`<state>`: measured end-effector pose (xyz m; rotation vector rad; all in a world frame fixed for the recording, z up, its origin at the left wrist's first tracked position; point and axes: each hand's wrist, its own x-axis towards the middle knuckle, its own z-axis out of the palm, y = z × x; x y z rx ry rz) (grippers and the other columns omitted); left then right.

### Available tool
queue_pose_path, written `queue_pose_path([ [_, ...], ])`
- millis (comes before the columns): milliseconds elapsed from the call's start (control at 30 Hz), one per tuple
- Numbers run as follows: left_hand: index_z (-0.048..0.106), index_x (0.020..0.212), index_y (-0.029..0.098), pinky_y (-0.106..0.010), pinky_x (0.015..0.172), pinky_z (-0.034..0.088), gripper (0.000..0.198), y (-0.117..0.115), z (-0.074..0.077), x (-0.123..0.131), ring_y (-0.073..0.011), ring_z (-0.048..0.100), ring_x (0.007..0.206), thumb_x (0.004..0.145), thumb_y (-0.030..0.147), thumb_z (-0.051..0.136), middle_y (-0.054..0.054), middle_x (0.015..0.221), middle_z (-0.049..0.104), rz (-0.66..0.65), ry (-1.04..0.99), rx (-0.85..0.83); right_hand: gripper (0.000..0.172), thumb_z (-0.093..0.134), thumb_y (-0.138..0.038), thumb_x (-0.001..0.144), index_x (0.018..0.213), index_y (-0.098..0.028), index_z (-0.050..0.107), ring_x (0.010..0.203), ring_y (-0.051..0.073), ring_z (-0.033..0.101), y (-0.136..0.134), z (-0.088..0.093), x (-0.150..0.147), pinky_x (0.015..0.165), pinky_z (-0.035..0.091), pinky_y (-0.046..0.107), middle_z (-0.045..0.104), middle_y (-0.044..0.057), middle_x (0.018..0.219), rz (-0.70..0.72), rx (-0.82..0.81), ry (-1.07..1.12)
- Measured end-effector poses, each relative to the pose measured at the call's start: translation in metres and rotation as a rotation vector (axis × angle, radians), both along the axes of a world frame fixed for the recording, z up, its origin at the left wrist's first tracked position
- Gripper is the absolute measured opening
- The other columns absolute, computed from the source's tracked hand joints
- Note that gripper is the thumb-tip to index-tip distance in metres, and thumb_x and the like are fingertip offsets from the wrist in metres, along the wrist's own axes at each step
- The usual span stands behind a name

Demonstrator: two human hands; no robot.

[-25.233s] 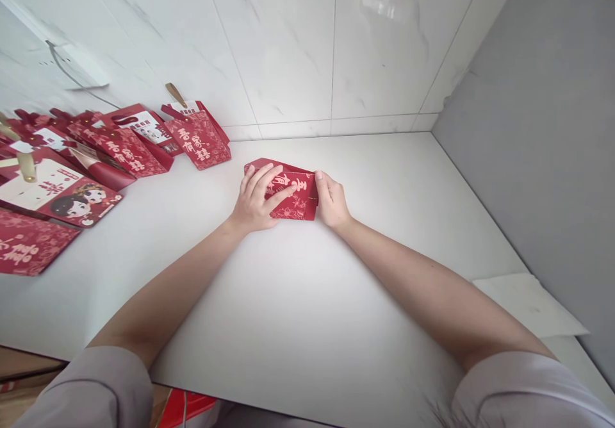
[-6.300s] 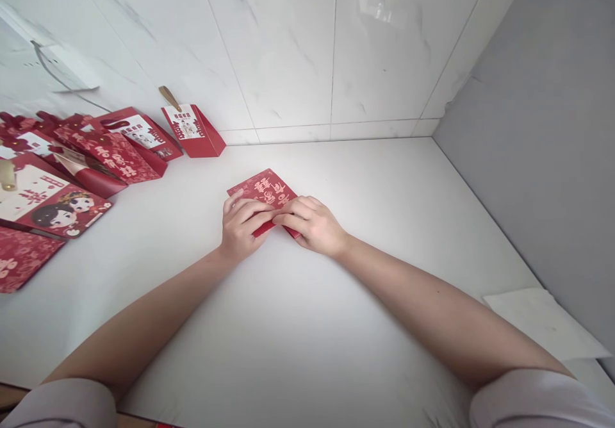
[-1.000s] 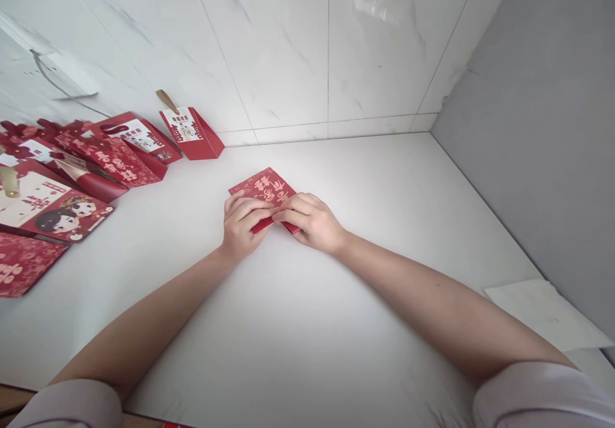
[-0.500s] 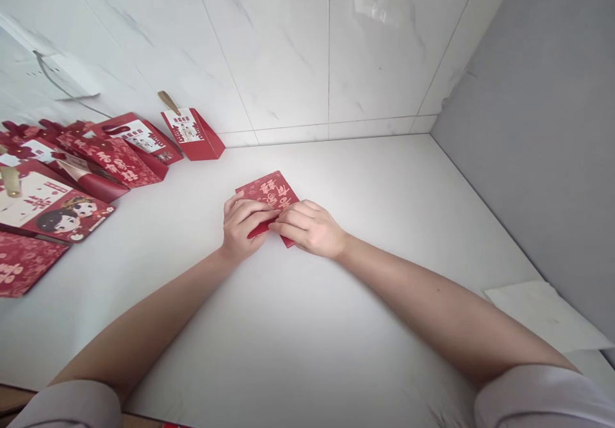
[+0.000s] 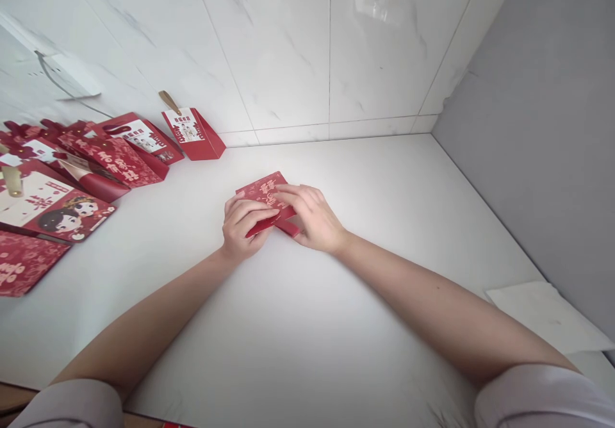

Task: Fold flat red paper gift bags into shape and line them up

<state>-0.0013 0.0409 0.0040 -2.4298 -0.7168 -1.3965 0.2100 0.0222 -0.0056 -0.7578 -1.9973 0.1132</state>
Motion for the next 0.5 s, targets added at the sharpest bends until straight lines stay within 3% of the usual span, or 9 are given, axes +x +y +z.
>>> queue_pose_path([
  [133,0.063,0.109,0.025,-0.040,0.089,0.055,0.019,-0.004,0.003,0.002,-0.0208,0.068,0.097,0.090,0.028,0.064,-0.006,0.102,0.072,-0.130,-0.213,-0.176,0.075,0.066,-0.046,0.091,0.153,-0.031,0.027,0.141,0.031,0.047,0.008,-0.003,0.005,0.114,0.042,0.054,0.041,0.014,0.157,0.044,-0.260,0.221],
  [267,0.060,0.117,0.023,-0.041,0.097,0.052,0.028,-0.002,0.003,0.002,-0.0232,0.063,0.111,0.094,0.039,0.059,-0.010,0.113,0.065,-0.206,-0.405,-0.387,0.073,0.063,-0.051,0.092,0.153,-0.034,0.027,0.140,0.031,0.049,0.015,-0.006,0.008,0.112,0.042,0.056,0.040,0.012,0.159,0.072,-0.478,0.327],
  [367,0.058,0.118,0.023,-0.040,0.100,0.051,0.037,0.009,-0.003,-0.001,-0.0233,0.063,0.112,0.093,0.049,0.060,-0.009,0.117,0.064,-0.131,-0.553,-0.648,0.070,0.063,-0.053,0.091,0.151,-0.036,0.030,0.137,0.030,0.052,0.016,-0.006,0.008,0.109,0.045,0.056,0.040,0.011,0.159,0.087,-0.567,0.324],
  [500,0.056,0.124,0.025,-0.040,0.105,0.049,0.051,0.026,-0.008,-0.005,-0.0260,0.061,0.123,0.087,0.057,0.067,-0.008,0.130,0.064,-0.032,-0.743,-1.066,0.071,0.063,-0.055,0.089,0.151,-0.036,0.032,0.137,0.031,0.051,0.014,-0.007,0.005,0.108,0.045,0.059,0.041,0.012,0.158,0.082,-0.567,0.281],
])
